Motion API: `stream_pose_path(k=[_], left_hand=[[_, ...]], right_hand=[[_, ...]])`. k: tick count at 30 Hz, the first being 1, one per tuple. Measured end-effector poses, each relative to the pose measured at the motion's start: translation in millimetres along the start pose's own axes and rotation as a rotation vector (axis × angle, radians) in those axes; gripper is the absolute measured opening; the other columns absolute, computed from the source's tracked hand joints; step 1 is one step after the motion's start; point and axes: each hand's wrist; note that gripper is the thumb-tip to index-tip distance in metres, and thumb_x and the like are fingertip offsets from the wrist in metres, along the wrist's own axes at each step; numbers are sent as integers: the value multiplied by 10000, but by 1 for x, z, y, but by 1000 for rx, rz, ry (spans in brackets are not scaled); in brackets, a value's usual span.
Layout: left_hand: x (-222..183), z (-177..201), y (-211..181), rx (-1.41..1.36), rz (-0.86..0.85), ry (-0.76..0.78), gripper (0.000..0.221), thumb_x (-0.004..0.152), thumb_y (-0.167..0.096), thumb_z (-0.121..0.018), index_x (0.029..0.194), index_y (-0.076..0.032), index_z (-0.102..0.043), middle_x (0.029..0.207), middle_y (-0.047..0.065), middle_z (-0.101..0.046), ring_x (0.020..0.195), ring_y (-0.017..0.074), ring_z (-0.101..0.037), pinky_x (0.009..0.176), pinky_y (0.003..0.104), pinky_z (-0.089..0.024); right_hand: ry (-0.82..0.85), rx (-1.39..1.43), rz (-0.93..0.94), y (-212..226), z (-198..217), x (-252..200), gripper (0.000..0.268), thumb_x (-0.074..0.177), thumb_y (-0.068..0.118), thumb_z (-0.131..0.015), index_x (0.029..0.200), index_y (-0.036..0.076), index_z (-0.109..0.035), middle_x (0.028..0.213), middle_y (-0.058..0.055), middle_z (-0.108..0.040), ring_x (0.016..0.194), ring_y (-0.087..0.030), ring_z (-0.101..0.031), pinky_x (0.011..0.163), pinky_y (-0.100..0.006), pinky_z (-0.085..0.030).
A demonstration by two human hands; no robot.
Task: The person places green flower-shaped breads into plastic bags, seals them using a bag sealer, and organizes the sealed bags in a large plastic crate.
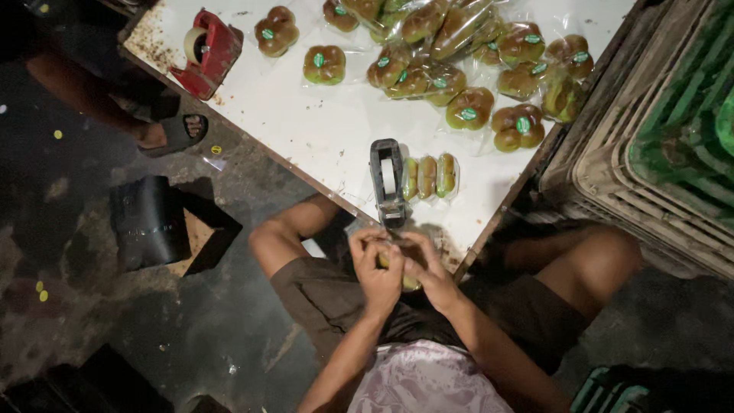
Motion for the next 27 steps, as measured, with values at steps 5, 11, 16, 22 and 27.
stream_pose_path(k=[5, 11, 16, 22, 27], left_hand=[[-3, 18, 16, -172, 446, 141, 685, 845, -157, -717, 1444, -94, -390, 1404, 92, -445, 1328, 289, -431, 1078, 390, -378], [-3, 28, 49, -1018, 1011, 86, 550, 949, -231, -635, 1448, -58, -483, 1341, 115, -595, 1194, 270, -603, 980, 450, -509], [4, 44, 41, -850, 909, 118, 583, 921, -167, -654, 1466, -67, -474, 1318, 92, -628, 1185, 247, -632, 996, 422, -517], [23, 66, 35, -787, 869, 196, 640, 898, -135, -711, 1480, -16, -473, 1363, 139, -614, 1233, 269, -607, 1049, 408, -480], [31, 53, 35, -469, 692, 399, 782, 795, -120, -780, 1493, -16, -441, 1377, 140, -607, 1260, 233, -596, 1092, 351, -436]], right_hand=[[-12, -151, 121, 3, -14, -3, 736, 829, 319, -793, 1411, 101, -397, 1375, -113, -486, 1305, -232, -463, 1099, -407, -379], [-340, -452, 52, -31, 10, 93, 459, 975, 431, -709, 1160, 14, -658, 1132, -109, -683, 1087, -222, -644, 991, -356, -493], [-375, -601, 163, -56, 13, 149, 313, 856, 341, -809, 926, 38, -772, 820, -43, -699, 758, -165, -629, 710, -330, -502], [-57, -1075, 453, -43, 57, 93, 163, 847, 211, -788, 795, 58, -773, 760, -90, -667, 742, -246, -624, 691, -387, -490], [-30, -1063, 301, 15, 60, 87, 183, 813, 209, -796, 794, 29, -769, 757, -123, -684, 716, -273, -635, 648, -390, -480]])
Point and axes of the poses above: each hand's wrist, its own x-axis towards the middle knuckle, its own z-axis out of the back of the hand, y = z × x
